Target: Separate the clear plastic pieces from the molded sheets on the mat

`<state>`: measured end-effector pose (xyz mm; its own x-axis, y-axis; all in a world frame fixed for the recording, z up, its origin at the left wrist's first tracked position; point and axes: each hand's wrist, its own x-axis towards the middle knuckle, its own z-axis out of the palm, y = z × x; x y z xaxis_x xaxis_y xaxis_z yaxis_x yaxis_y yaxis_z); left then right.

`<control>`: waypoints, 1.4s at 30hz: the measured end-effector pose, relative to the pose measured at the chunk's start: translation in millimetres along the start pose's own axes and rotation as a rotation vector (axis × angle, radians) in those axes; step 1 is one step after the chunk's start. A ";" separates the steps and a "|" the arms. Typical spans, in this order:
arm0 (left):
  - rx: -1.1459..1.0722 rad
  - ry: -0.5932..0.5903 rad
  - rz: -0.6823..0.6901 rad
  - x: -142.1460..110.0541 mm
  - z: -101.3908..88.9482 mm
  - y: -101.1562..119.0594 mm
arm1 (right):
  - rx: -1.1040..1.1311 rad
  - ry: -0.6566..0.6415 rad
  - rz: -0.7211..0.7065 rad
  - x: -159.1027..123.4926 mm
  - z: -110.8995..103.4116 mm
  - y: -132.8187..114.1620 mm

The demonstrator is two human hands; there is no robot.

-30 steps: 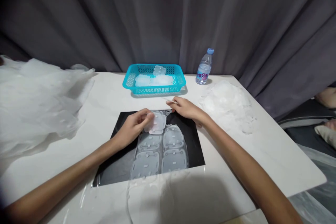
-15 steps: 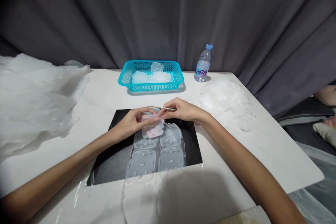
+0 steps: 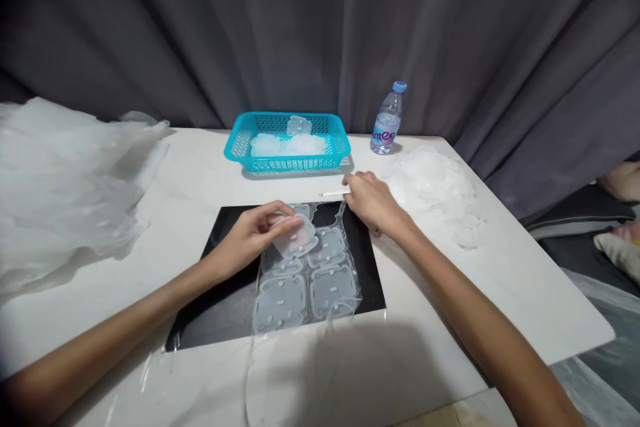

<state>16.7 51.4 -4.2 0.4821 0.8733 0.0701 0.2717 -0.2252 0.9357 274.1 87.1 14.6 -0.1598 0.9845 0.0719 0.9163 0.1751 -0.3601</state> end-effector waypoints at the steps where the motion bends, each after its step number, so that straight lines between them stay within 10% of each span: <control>1: -0.082 -0.015 -0.044 3.3 -2.4 -1.2 | 0.006 0.021 -0.015 0.2 -6.2 2.0; 9: -0.269 -0.038 -0.132 10.6 -10.4 -2.9 | 0.727 -0.432 -0.244 -12.1 -21.1 -31.1; 31: -0.136 -0.053 -0.068 6.7 -22.0 13.0 | 0.892 -0.491 -0.214 -14.0 -8.9 -34.7; 34: -0.137 0.013 -0.046 3.3 -26.7 8.2 | 0.864 -0.376 -0.264 5.9 -8.0 -30.1; 38: 0.057 0.173 0.065 -10.5 -36.7 -9.9 | 0.532 0.155 -0.153 55.7 -13.8 -31.5; 42: 0.405 0.030 0.165 -29.4 -43.1 -27.1 | 0.411 0.389 -0.097 73.0 -6.6 -40.9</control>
<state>-40.7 50.5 -16.7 0.5236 0.8223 0.2227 0.5010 -0.5086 0.7002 227.4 151.8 40.8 -0.0181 0.9018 0.4318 0.6734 0.3302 -0.6614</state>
